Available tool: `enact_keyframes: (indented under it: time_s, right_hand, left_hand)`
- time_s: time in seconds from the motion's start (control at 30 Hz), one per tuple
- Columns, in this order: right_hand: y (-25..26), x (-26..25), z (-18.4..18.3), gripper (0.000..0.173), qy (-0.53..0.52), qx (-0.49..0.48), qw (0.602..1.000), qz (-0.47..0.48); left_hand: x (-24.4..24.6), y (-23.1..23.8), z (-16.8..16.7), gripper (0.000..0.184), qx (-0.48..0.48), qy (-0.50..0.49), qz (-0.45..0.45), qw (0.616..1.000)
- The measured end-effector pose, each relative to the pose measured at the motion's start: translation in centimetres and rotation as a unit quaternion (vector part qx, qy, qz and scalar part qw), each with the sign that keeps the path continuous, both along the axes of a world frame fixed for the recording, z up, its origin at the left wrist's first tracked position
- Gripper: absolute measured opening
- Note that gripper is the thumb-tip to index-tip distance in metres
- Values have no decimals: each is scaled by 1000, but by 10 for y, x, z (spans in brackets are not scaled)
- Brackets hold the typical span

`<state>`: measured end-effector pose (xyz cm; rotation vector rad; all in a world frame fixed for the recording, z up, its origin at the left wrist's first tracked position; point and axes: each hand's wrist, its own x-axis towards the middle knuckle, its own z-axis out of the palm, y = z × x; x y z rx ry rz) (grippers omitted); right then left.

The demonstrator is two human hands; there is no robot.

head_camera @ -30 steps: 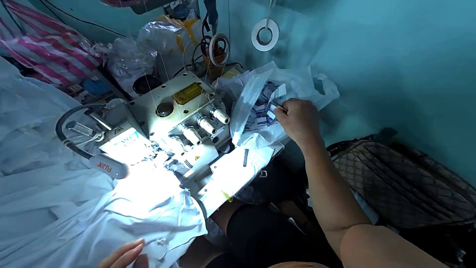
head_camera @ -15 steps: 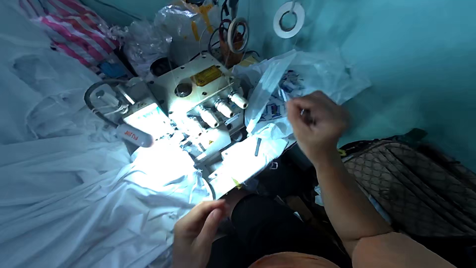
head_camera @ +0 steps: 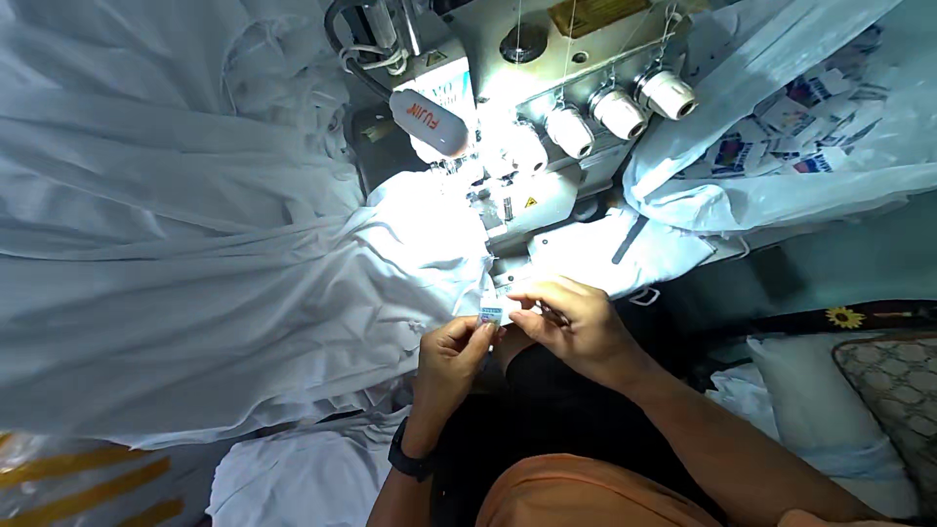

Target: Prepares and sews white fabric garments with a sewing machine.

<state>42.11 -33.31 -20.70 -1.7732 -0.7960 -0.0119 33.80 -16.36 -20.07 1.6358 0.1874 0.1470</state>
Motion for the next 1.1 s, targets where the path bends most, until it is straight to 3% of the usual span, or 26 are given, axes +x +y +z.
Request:
enact_keyframes:
  time_s: [0.07, 0.1, 0.13, 0.2, 0.33, 0.47, 0.57, 0.67, 0.83, 0.97, 1.03, 1.1]
  right_hand:
    - [3, 8, 7, 25, 162, -3, 986, 45]
    - [6, 10, 8, 17, 217, 10, 974, 57]
    - [9, 10, 9, 7, 253, 29, 965, 58]
    - [13, 6, 11, 8, 293, 72, 953, 34]
    - [15, -2, 13, 9, 285, 99, 953, 32]
    - [20, -8, 14, 11, 182, 100, 977, 46]
    - [23, -7, 15, 9, 162, 104, 981, 31]
    - [24, -5, 17, 11, 193, 100, 976, 30]
    - [23, -3, 20, 11, 242, 126, 961, 48]
    - [23, -3, 20, 11, 246, 143, 958, 37]
    - [23, -3, 20, 10, 232, 130, 964, 26]
    - [23, -2, 20, 9, 218, 115, 969, 17]
  left_hand:
    - [-1, 4, -2, 12, 38, -8, -38, 999]
    - [-1, 5, -2, 12, 52, -11, -48, 997]
    - [-1, 7, -2, 12, 57, -10, -46, 997]
    - [-2, 10, 1, 8, 30, 3, -2, 1000]
    - [0, 6, 3, 21, -176, 10, 120, 977]
    - [2, -1, 1, 27, -386, 8, 104, 916]
    - [2, -2, -8, 5, -477, 25, 36, 878]
    - [2, -2, -15, 18, -536, 47, -25, 843]
    - [3, -5, -17, 22, -574, 69, -72, 813]
    - [2, -1, -18, 20, -529, 58, -76, 843]
    - [1, 1, -11, 36, -454, 58, -34, 889]
    - [-1, 0, -3, 34, -348, 39, 13, 937]
